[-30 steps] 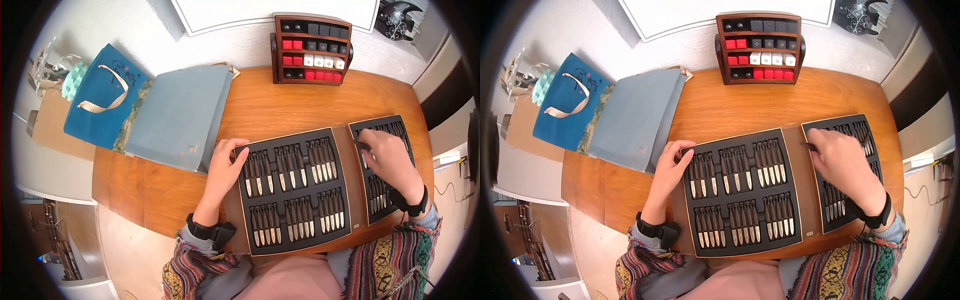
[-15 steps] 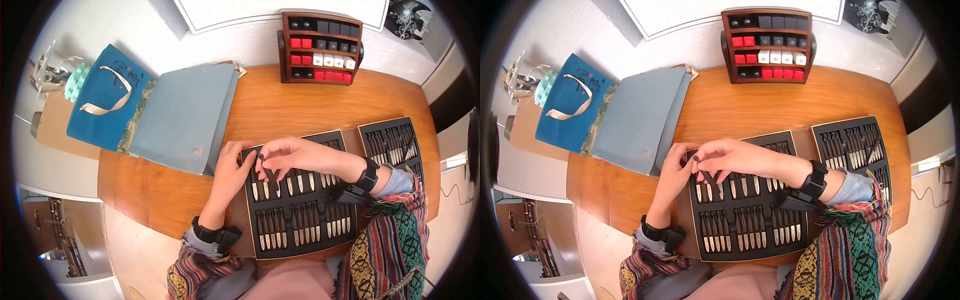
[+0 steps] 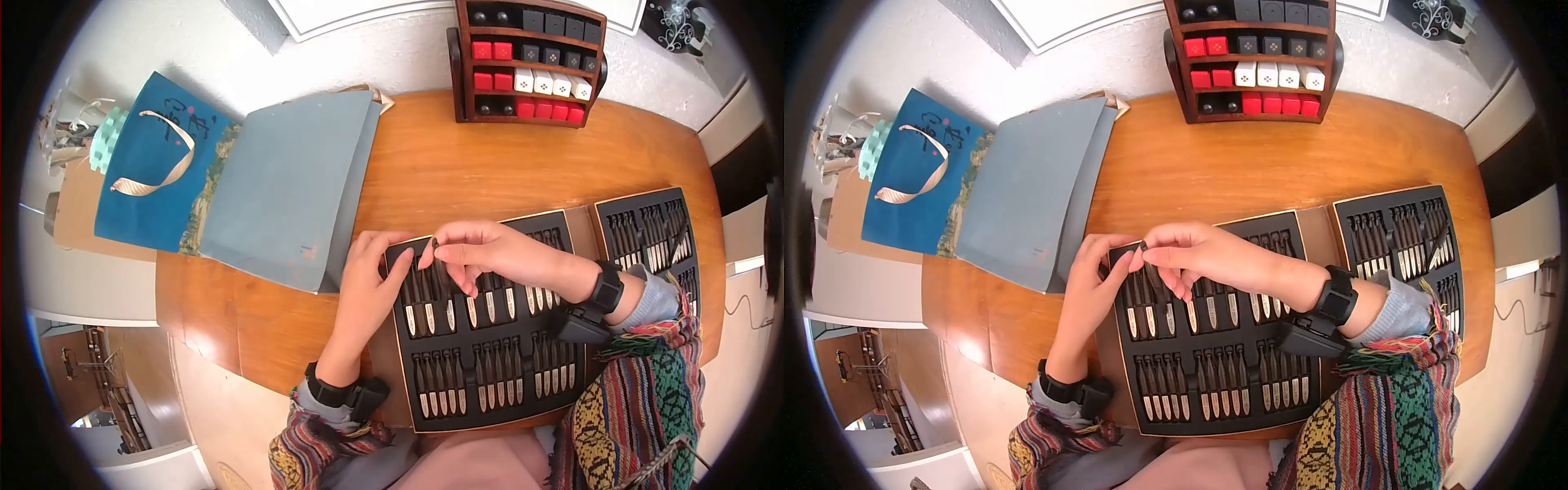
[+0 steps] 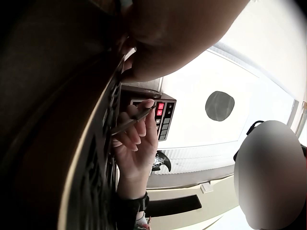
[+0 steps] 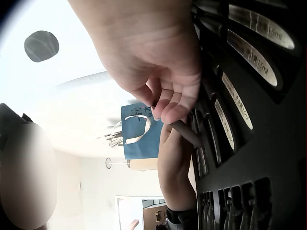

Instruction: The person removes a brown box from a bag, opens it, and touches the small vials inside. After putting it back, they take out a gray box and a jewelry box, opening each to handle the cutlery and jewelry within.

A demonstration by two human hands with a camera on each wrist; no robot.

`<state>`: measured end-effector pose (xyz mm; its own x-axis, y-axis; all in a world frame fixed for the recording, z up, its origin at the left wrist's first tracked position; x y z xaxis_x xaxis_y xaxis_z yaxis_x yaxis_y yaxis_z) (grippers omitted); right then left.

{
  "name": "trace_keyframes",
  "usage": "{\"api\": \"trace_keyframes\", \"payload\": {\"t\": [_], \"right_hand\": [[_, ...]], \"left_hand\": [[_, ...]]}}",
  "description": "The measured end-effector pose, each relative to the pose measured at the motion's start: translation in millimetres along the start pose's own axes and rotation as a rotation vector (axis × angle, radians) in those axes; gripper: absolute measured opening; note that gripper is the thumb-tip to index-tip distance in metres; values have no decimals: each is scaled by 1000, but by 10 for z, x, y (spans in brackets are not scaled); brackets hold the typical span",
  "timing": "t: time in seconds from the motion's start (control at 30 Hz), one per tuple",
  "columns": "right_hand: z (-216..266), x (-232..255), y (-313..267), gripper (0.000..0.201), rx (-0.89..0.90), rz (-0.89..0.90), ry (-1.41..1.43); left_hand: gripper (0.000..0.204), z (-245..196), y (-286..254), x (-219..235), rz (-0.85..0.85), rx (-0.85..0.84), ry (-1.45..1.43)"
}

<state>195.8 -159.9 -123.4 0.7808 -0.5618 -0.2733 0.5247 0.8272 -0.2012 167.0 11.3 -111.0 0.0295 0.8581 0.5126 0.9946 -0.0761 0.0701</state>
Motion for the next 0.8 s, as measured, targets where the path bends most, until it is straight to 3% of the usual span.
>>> {"api": "trace_keyframes", "payload": {"t": [0.8], "right_hand": [[7,39,-5,27,-21,14,-49]], "left_hand": [[21,0,-15,0,4,22,-4]]}}
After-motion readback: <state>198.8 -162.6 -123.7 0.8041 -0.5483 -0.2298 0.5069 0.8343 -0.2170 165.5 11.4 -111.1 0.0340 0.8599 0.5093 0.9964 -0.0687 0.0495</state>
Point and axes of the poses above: each hand's wrist, its own y-axis towards the middle knuckle, its own x-axis out of the back of the hand, z = x × y, the point moved 5 cm from there along y, towards the middle knuckle, and after that the axes turned 10 degrees about -y, right-handed, at the moved point
